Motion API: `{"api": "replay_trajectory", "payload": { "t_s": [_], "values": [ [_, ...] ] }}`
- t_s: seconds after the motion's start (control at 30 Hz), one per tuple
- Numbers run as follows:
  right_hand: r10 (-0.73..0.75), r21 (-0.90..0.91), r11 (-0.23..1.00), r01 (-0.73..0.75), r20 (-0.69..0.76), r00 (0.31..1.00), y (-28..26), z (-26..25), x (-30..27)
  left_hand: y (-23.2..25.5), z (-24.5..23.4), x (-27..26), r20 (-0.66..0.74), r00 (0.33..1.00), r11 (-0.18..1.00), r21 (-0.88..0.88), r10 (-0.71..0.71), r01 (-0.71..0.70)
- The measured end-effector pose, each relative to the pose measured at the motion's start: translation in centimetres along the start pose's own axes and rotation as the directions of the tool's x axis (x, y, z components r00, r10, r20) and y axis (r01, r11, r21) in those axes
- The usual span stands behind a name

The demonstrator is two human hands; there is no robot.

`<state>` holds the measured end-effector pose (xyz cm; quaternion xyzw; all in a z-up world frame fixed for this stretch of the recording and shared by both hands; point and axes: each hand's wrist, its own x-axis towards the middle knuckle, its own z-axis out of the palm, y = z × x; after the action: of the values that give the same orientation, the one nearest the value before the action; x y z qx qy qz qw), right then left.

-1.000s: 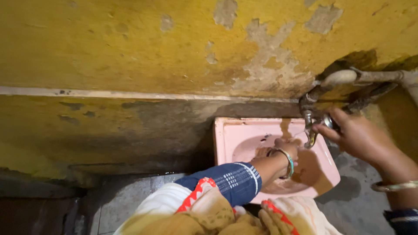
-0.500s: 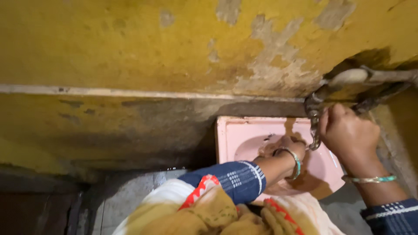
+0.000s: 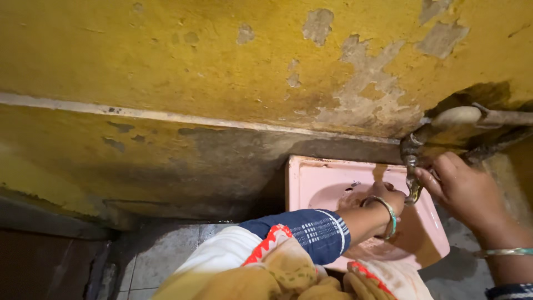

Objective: The person manipulates plumbing components near a sink and wall, using a small metal part and a cleaning pad by hand.

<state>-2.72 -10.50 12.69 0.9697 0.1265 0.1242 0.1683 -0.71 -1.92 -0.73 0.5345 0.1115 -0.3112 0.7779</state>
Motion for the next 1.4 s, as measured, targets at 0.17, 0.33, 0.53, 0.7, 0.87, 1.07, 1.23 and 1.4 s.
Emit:
{"api": "replay_trajectory", "payload": {
  "t_s": [0.17, 0.33, 0.53, 0.7, 0.87, 1.07, 1.23, 1.4],
  "values": [
    [0.169, -0.16, 0.966, -0.202, -0.195, 0.966, -2.0, 1.8, -0.5, -0.6, 0.0, 0.3, -0.011, 0.999, 0.999, -0.026, -0.038, 0.037],
    [0.313, -0.196, 0.924, -0.33, -0.11, 0.943, -3.3, 1.0, -0.1, -0.2, -0.9, -0.4, -0.031, 0.999, 1.0, -0.021, -0.014, 0.014],
    [0.509, 0.89, 0.12, -0.441, 0.326, 0.796, 3.0, 4.3, -2.8, 0.0, -2.0, -1.3, -0.038, 0.998, 0.997, -0.06, -0.045, 0.042],
    [0.188, 0.748, -0.2, -0.633, 0.663, 0.725, 2.0, 9.6, -6.8, -0.1, -2.7, -1.9, 0.017, 0.992, 0.979, -0.162, -0.121, 0.123],
    [0.228, 0.72, -0.048, -0.693, 0.683, 0.694, -3.4, 8.3, -6.7, -0.8, -1.6, -1.2, 0.126, 0.984, 0.967, -0.207, -0.122, 0.146],
    [0.372, 0.829, -0.031, -0.559, 0.529, 0.763, -0.1, 14.4, -8.1, -1.5, -0.9, -0.6, 0.114, 0.993, 0.995, -0.104, 0.01, 0.002],
    [0.46, 0.893, -0.218, -0.394, 0.451, 0.765, 6.0, 12.6, -8.2, 1.1, -1.7, -2.7, -0.077, 0.989, 0.972, 0.21, 0.126, -0.107],
    [0.331, 0.863, -0.289, -0.415, 0.496, 0.803, 5.5, 7.7, -4.7, 1.1, -0.9, -2.8, -0.203, 0.66, 0.68, 0.383, 0.723, -0.626]
  ]
}}
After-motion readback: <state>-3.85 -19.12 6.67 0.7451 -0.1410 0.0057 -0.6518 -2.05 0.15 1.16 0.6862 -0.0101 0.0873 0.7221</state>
